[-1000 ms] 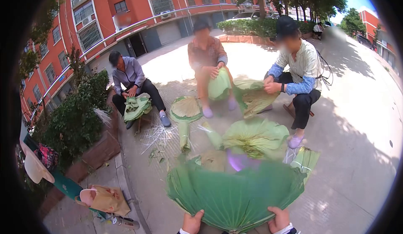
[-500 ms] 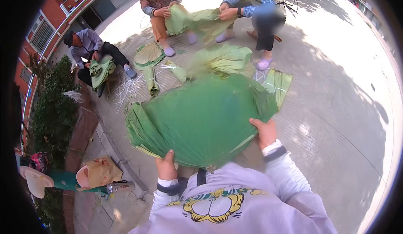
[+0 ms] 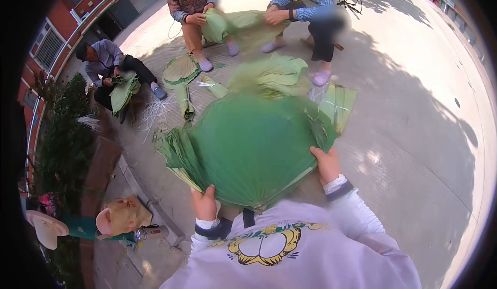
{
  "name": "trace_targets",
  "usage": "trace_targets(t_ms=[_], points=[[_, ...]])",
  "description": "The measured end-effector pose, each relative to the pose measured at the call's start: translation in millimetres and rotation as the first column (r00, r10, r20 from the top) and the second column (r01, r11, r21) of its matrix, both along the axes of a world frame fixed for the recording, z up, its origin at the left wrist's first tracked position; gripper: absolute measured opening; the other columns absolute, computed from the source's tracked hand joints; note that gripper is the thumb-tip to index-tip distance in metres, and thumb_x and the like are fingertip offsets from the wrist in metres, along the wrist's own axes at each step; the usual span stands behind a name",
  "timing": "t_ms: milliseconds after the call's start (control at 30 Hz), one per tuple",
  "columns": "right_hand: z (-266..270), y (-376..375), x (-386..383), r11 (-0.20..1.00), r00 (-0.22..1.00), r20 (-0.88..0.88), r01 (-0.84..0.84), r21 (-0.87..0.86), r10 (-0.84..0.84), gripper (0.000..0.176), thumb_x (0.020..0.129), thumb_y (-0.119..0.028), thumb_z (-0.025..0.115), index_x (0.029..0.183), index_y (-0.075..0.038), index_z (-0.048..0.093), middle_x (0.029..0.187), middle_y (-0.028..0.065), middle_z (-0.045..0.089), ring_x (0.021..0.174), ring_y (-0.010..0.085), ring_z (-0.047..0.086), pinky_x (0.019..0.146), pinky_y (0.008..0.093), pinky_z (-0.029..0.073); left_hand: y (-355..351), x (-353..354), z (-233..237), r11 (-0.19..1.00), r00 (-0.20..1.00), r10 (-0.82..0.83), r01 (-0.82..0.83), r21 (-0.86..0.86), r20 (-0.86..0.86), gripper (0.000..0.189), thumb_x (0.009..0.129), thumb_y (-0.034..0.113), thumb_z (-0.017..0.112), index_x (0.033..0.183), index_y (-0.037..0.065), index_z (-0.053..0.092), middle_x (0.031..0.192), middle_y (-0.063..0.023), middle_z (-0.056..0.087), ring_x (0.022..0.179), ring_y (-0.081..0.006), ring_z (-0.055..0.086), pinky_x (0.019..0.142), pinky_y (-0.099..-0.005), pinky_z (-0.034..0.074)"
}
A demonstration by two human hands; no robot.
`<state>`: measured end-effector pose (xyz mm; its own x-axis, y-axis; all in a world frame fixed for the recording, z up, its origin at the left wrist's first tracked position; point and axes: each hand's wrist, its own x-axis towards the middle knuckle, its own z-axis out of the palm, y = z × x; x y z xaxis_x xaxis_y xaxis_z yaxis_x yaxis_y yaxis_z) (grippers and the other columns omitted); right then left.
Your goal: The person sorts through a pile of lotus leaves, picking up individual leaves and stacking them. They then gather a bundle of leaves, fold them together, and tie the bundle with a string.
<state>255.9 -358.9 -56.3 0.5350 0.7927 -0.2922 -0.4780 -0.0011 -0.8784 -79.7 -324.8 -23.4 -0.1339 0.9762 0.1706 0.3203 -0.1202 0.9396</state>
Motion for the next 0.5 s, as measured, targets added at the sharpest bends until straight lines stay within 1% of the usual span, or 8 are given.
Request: trace_targets(t_ms=[33,133,167,267,300,367,467,500], points=[[2.1,-1.8,3.5,0.996,0.999,0.025,-0.044,-0.074,0.046,0.034,0.088,-0.007,0.063,0.12,0.005,0.06,0.103,0.0105,0.069,0.092,0.0215,0.067,0.081,0.0338,0.053,2.0,-1.1,0.1,0.999,0.996,-0.035,0.037,0.016,-0.085,0.054,0.078,-0.004,0.053,0.131,-0.01,0.048,0.129,-0.0283,0.053,0.121,-0.0434,0.051,0.106,-0.043,0.037],[9.1,-1.7,1.9,0.992,0.965,0.263,0.03,-0.126,0.004,0.032,0.09,-0.012,0.063,0.116,0.008,0.061,0.104,0.0117,0.069,0.09,0.0198,0.065,0.079,0.032,0.051,8.4,6.8,16.9,0.991,0.958,-0.089,0.112,0.069,-0.272,0.056,0.079,-0.006,0.051,0.135,-0.009,0.045,0.135,-0.0304,0.048,0.128,-0.0455,0.044,0.111,-0.0436,0.032],[14.9,-1.2,0.7,0.992,0.962,0.274,0.041,-0.122,-0.006,0.032,0.09,-0.015,0.063,0.114,0.007,0.062,0.101,0.0109,0.069,0.089,0.0185,0.064,0.078,0.0318,0.05,13.7,8.7,15.5,0.983,0.928,-0.107,0.151,0.1,-0.357,0.064,0.077,-0.009,0.05,0.14,-0.008,0.04,0.14,-0.0317,0.043,0.134,-0.0467,0.037,0.115,-0.0451,0.027],[26.4,6.9,0.0,0.991,0.923,0.383,0.007,-0.133,0.045,0.032,0.091,-0.016,0.062,0.115,0.005,0.062,0.103,0.0079,0.069,0.088,0.017,0.064,0.078,0.0311,0.05,25.0,19.4,32.1,0.951,0.889,-0.168,0.261,0.168,-0.426,0.07,0.074,-0.012,0.049,0.143,-0.008,0.038,0.145,-0.0306,0.04,0.14,-0.0458,0.031,0.117,-0.0462,0.023],[32.2,12.0,-1.9,0.99,0.882,0.468,0.008,-0.139,0.059,0.033,0.091,-0.016,0.062,0.116,0.005,0.061,0.103,0.009,0.069,0.087,0.0179,0.064,0.078,0.0318,0.05,28.2,25.7,41.9,0.938,0.879,-0.189,0.293,0.183,-0.437,0.075,0.072,-0.015,0.046,0.146,-0.007,0.035,0.146,-0.0282,0.04,0.141,-0.0448,0.031,0.117,-0.0456,0.023],[46.1,22.9,-12.5,0.989,0.777,0.624,0.011,-0.145,0.083,0.034,0.09,-0.016,0.061,0.117,0.005,0.06,0.102,0.0111,0.07,0.086,0.0196,0.065,0.078,0.0332,0.05,33.4,30.2,49.1,0.93,0.863,-0.207,0.319,0.181,-0.46,0.074,0.073,-0.015,0.045,0.146,-0.004,0.036,0.146,-0.0245,0.042,0.141,-0.042,0.033,0.117,-0.044,0.024],[81.0,44.9,-35.8,0.98,0.583,0.79,-0.063,-0.187,0.188,0.04,0.09,-0.018,0.061,0.124,0.002,0.055,0.1,0.0237,0.069,0.089,0.0345,0.068,0.079,0.0388,0.05,41.0,36.2,51.0,0.92,0.859,-0.215,0.338,0.199,-0.465,0.074,0.075,-0.015,0.045,0.148,-0.002,0.036,0.147,-0.0214,0.043,0.14,-0.0399,0.035,0.116,-0.0434,0.025],[82.9,54.3,-44.6,0.992,0.531,0.838,-0.097,-0.085,0.124,0.046,0.088,-0.02,0.061,0.128,0.0,0.052,0.099,0.0249,0.068,0.089,0.0404,0.066,0.078,0.0428,0.051,44.2,37.9,49.3,0.919,0.859,-0.217,0.34,0.201,-0.463,0.074,0.076,-0.015,0.046,0.148,-0.002,0.035,0.146,-0.0219,0.044,0.139,-0.0399,0.036,0.116,-0.0431,0.026]])
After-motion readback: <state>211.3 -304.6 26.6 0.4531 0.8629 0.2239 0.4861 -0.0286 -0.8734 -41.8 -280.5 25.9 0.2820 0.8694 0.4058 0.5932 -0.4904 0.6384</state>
